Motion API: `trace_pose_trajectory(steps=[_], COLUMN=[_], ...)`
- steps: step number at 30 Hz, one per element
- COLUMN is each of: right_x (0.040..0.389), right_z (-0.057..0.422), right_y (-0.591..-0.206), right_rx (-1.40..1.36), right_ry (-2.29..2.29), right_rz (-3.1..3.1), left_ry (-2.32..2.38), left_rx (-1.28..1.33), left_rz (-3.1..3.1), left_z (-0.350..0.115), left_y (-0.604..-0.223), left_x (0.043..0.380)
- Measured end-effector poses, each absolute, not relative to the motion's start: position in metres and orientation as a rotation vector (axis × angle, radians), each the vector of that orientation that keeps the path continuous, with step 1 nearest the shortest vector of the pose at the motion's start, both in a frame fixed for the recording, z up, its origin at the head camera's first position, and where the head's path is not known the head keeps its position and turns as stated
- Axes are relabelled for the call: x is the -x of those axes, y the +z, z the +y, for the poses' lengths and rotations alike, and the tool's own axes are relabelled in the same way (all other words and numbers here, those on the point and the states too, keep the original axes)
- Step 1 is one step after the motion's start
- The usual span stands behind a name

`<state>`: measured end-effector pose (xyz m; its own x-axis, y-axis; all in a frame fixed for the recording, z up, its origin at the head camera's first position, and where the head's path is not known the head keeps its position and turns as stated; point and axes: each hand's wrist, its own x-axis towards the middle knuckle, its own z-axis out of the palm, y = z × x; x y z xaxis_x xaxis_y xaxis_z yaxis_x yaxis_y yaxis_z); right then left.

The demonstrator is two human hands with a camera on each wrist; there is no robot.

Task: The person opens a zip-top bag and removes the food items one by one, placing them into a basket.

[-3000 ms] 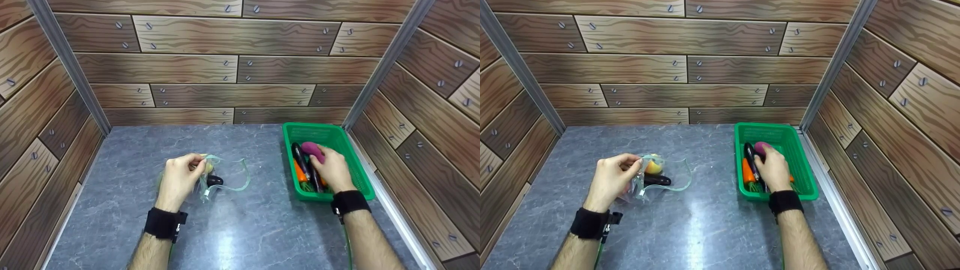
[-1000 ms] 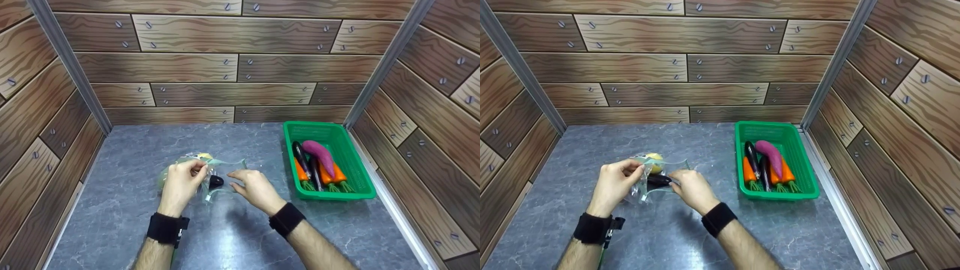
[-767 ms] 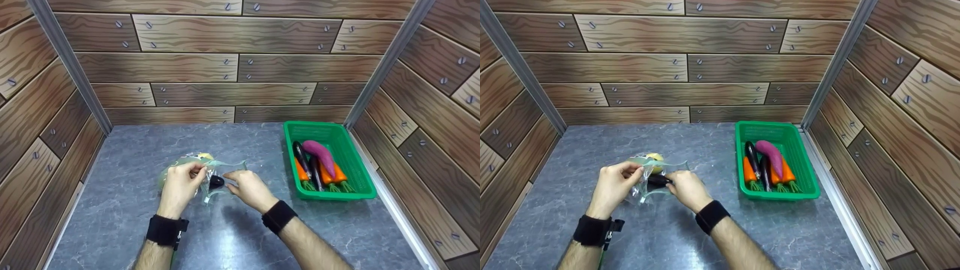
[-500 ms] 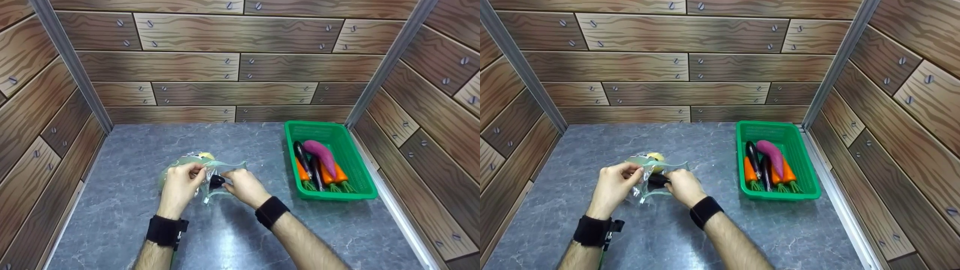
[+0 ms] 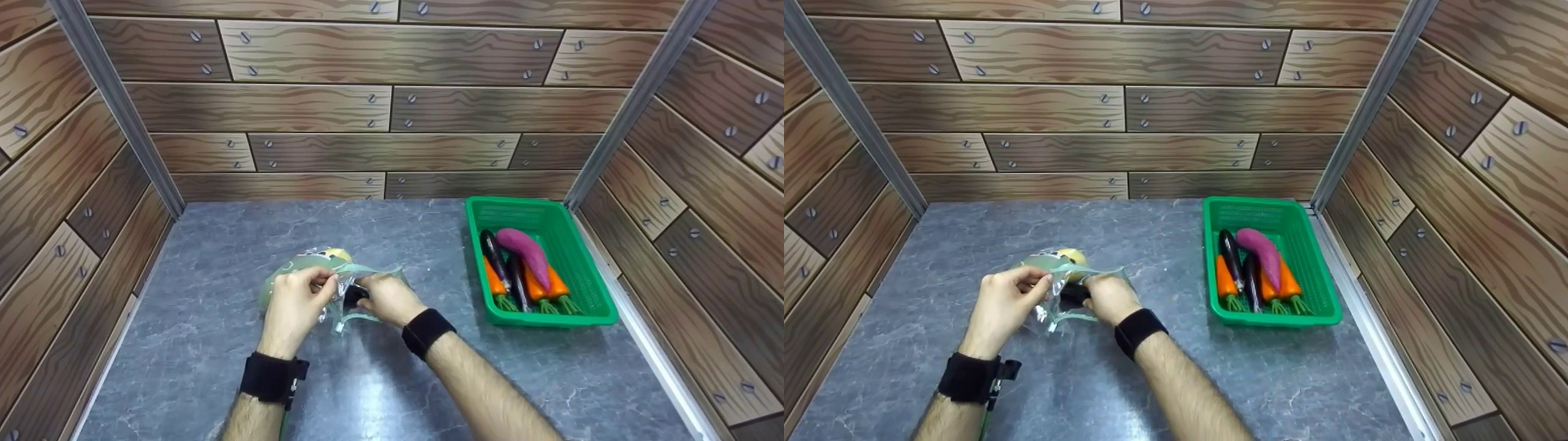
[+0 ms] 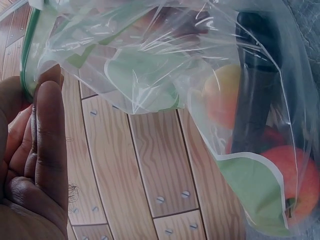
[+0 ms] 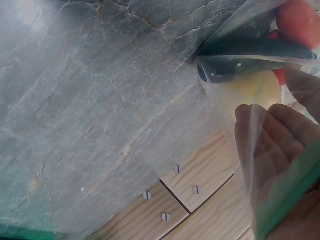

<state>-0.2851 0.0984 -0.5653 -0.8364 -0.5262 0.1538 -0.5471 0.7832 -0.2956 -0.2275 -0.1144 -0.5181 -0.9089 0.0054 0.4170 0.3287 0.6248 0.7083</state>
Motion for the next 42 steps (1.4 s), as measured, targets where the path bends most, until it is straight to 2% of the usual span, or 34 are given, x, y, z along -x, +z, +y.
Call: trace_pose_trajectory(steps=[13, 26, 42], right_x=[0.3, 0.293, 0.278], right_z=[0.088, 0.079, 0.088], right_y=[-0.588, -0.608, -0.594], right_rx=[-0.758, -0.644, -0.736], right_ry=[0.532, 0.359, 0.331], right_rz=[-3.098, -3.11, -2.901], left_ry=[-1.184, -1.206, -1.179], left_rx=[0.239, 0.253, 0.256], left_rz=[-2.497, -2.526, -2.496], left_z=[-0.113, -0.112, -0.116], left_y=[-0.519, -0.522, -0.52], left_x=[0.228, 0.228, 0.228])
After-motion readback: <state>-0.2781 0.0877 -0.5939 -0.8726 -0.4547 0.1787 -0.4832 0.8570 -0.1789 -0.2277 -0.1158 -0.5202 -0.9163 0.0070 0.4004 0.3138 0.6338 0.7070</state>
